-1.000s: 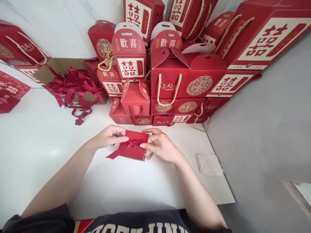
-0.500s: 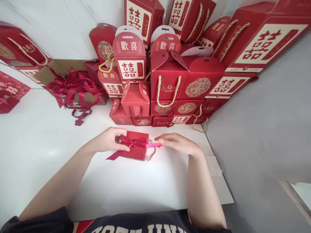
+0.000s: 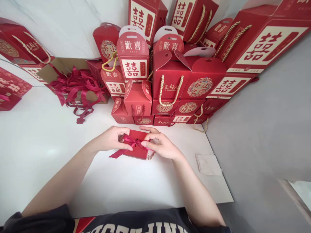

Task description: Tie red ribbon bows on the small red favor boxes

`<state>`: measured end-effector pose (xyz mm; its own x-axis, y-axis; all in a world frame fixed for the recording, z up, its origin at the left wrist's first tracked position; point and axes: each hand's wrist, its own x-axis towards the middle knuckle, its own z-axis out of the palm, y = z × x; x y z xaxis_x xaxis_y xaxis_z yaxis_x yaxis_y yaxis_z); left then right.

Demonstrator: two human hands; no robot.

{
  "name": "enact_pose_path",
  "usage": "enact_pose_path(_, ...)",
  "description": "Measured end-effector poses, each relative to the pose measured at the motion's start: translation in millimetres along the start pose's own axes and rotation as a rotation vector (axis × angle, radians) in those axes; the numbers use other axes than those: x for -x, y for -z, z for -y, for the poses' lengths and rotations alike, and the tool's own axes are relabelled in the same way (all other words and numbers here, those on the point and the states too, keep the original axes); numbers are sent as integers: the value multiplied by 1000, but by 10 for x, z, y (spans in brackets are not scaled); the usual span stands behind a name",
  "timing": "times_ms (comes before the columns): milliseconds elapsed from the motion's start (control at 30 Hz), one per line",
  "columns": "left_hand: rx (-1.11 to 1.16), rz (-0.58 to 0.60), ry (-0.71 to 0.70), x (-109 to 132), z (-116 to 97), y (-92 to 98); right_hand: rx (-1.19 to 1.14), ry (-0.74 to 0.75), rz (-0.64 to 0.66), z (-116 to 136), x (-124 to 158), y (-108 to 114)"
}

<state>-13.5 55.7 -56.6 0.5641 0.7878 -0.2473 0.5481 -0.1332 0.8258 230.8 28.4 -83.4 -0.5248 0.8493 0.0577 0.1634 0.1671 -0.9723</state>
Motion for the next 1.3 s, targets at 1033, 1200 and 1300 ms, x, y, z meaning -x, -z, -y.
enact_pose_path(1033, -4, -76, -32, -56, 96, 25, -105, 15, 10, -121, -29, 46)
enact_pose_path(1200, 11, -79, -12, -64, 116, 35, -105, 17, 36, -118, -32, 70)
enact_pose_path(1300, 26, -48, -10, -33, 66, 69, -110, 13, 35, -109, -36, 79)
